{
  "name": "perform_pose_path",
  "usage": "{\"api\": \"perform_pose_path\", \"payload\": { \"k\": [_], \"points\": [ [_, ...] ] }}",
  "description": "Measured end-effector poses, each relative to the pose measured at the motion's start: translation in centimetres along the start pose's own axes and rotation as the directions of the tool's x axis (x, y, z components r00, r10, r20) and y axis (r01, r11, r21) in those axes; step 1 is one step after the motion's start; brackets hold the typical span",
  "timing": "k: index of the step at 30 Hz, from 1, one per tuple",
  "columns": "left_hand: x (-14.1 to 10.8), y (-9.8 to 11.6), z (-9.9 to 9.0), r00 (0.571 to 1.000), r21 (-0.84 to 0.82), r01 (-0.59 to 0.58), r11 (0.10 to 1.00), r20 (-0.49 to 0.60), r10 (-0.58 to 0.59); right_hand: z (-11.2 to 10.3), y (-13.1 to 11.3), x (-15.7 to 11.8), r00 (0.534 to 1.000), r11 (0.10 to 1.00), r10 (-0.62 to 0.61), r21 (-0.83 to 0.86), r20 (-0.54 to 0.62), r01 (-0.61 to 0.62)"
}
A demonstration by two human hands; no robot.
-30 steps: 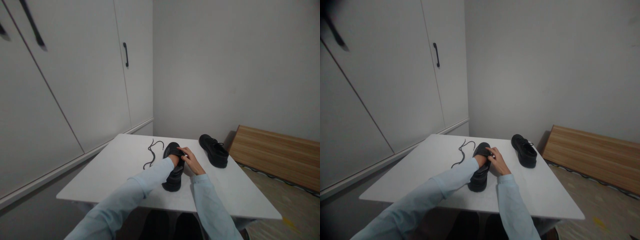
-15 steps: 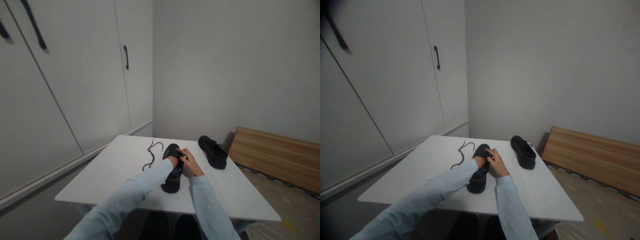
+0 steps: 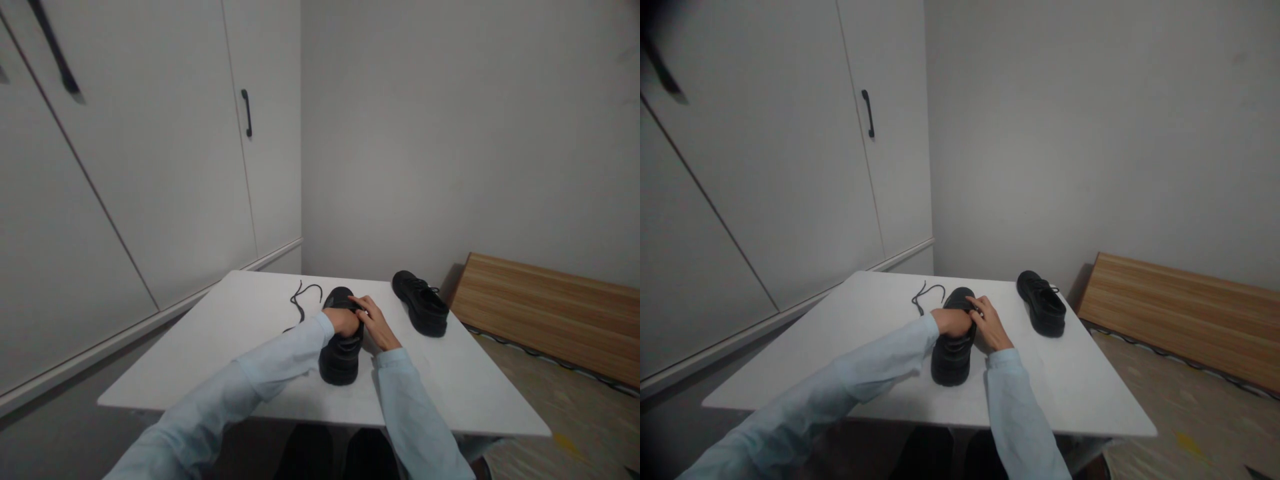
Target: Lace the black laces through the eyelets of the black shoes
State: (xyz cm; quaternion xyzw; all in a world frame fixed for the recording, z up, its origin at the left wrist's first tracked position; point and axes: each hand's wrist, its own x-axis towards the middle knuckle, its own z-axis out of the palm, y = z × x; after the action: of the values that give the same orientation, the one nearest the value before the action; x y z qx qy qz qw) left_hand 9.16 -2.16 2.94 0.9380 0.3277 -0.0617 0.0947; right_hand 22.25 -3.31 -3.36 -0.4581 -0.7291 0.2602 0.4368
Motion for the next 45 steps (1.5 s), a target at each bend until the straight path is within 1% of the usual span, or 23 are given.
{"api": "perform_pose_path", "payload": {
  "k": [1,3,4,7,9,12,15,18,23,26,29,32,34,35,37,40,45],
  "points": [
    [-0.7,0.2,-0.6,0.999,0.021,0.000,1.000,0.054,-0.001,0.0,0.0,0.0,1.000,1.000,-0.002,0.001,-0.004,0.002],
    [-2.6,0.6,-1.8,0.996,0.049,-0.011,0.999,0.092,0.006,0.1,0.1,0.0,1.000,1.000,-0.006,0.005,-0.008,0.006],
    [-3.8,0.9,-2.4,0.996,0.056,-0.023,0.998,0.084,0.018,0.1,0.0,0.0,1.000,1.000,-0.006,0.007,-0.009,0.006],
    [-7.6,1.8,-3.4,0.999,-0.008,-0.047,0.999,-0.022,0.047,0.1,-0.1,0.0,1.000,1.000,0.002,0.006,-0.003,-0.002],
    [-9.6,2.5,-3.1,0.994,-0.027,-0.068,0.997,-0.083,0.065,0.0,-0.3,0.0,1.000,1.000,0.006,0.005,0.003,-0.006],
    [-11.1,3.2,-1.8,0.990,0.024,-0.012,1.000,-0.137,0.015,0.0,-0.4,0.1,1.000,1.000,0.005,0.006,0.001,-0.005],
    [-11.2,3.5,-0.4,0.982,0.032,0.046,0.998,-0.187,-0.039,0.0,-0.5,0.0,1.000,1.000,0.009,0.011,-0.006,-0.009],
    [-10.7,3.1,0.3,0.970,-0.002,0.074,0.997,-0.232,-0.072,0.0,-0.5,-0.1,1.000,1.000,0.012,0.014,-0.003,-0.012],
    [-9.6,1.5,0.6,0.975,-0.015,0.007,1.000,-0.224,-0.010,0.0,-0.4,-0.1,1.000,1.000,0.012,0.018,-0.004,-0.012],
    [-9.2,0.8,0.4,0.984,-0.005,-0.023,1.000,-0.176,0.022,0.0,-0.5,-0.1,1.000,1.000,0.016,0.019,-0.004,-0.015],
    [-9.0,0.6,-0.2,0.993,0.004,-0.056,0.998,-0.103,0.056,0.0,-0.6,-0.1,1.000,1.000,0.021,0.017,-0.002,-0.021],
    [-8.5,0.4,-0.8,0.998,0.003,-0.055,0.999,-0.012,0.055,0.0,-0.7,-0.1,1.000,1.000,0.021,0.022,-0.002,-0.021],
    [-8.1,0.1,-1.2,0.994,-0.030,-0.072,0.997,0.075,0.074,0.0,-0.7,-0.1,1.000,1.000,0.021,0.024,-0.002,-0.021],
    [-7.8,0.0,-1.3,0.988,-0.059,-0.095,0.994,0.116,0.101,0.0,-0.8,-0.1,1.000,0.999,0.022,0.024,-0.002,-0.022],
    [-7.3,-0.4,-1.4,0.973,-0.120,-0.148,0.982,0.163,0.166,0.0,-0.8,-0.1,1.000,0.999,0.024,0.023,0.001,-0.024],
    [-6.8,-0.9,-1.2,0.962,-0.167,-0.190,0.968,0.166,0.217,0.0,-0.8,-0.1,1.000,0.999,0.029,0.017,-0.001,-0.029],
    [-6.7,-1.1,-0.8,0.959,-0.189,-0.204,0.961,0.161,0.235,0.0,-0.8,-0.2,1.000,1.000,0.028,0.005,-0.005,-0.028]
  ]
}}
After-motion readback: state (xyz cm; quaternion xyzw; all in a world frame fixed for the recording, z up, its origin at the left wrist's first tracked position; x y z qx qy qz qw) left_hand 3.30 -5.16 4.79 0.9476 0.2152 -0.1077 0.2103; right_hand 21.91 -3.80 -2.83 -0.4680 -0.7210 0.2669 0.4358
